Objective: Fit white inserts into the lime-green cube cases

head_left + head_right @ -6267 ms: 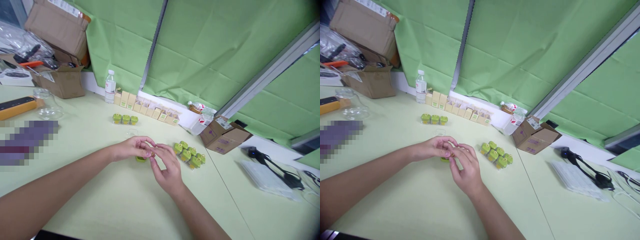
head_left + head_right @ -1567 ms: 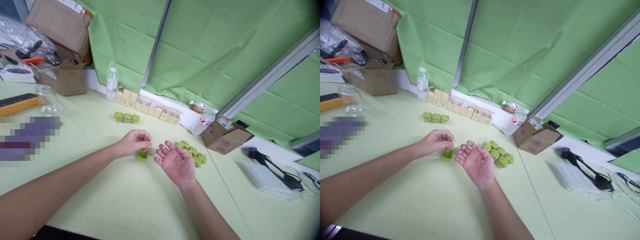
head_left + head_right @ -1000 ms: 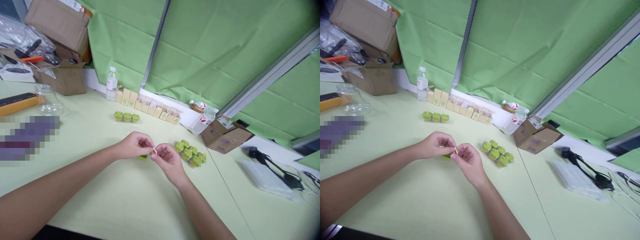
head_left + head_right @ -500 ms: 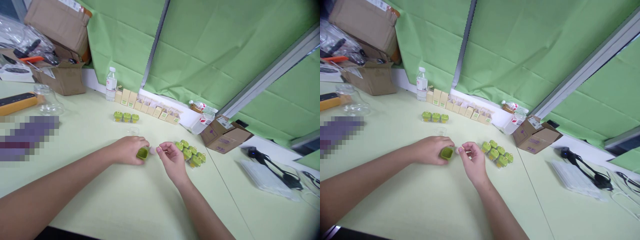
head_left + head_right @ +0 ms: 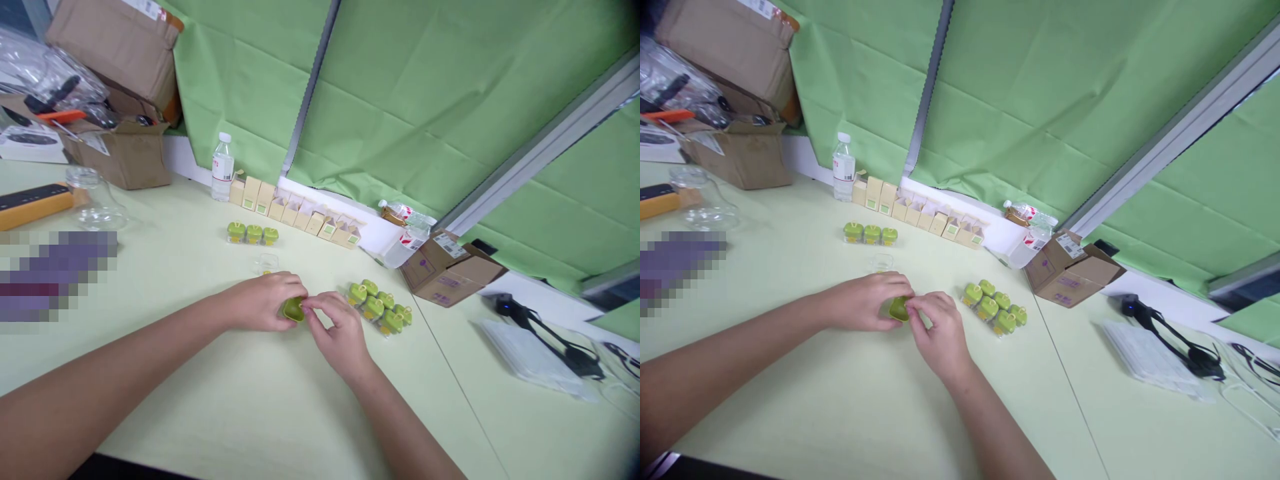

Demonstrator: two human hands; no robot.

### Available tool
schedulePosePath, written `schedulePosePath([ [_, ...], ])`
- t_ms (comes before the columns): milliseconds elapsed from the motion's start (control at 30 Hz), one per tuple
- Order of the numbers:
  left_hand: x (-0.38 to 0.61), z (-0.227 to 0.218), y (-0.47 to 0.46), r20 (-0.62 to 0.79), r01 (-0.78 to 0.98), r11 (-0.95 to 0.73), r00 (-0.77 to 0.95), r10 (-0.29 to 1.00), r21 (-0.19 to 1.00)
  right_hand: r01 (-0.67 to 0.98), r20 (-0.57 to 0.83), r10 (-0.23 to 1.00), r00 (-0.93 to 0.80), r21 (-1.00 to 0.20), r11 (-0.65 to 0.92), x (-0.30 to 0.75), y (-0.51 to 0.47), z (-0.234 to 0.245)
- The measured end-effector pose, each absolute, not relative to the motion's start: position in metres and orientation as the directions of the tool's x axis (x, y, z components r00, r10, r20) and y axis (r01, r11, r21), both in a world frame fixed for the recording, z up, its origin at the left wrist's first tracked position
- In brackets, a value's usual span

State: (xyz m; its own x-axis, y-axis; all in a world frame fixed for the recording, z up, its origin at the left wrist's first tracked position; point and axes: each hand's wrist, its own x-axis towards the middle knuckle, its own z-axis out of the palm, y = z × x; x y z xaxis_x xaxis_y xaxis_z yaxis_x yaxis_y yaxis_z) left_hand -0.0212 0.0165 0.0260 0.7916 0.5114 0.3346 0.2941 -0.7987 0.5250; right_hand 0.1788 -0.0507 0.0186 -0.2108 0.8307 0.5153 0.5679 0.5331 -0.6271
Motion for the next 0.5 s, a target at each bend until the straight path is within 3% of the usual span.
schedulePosePath([
  [233, -0.017, 0.02, 0.015, 0.389, 0.245, -0.841, 0.8, 0.456, 0.482, 0.691, 0.554, 0.776, -0.302, -0.434, 0.579, 0.175, -0.051, 0.014],
  [500, -0.016, 0.011, 0.016, 0.4, 0.22, -0.866, 0.817, 0.415, 0.449, 0.736, 0.519, 0.777, -0.355, -0.358, 0.575, 0.174, -0.049, 0.006],
])
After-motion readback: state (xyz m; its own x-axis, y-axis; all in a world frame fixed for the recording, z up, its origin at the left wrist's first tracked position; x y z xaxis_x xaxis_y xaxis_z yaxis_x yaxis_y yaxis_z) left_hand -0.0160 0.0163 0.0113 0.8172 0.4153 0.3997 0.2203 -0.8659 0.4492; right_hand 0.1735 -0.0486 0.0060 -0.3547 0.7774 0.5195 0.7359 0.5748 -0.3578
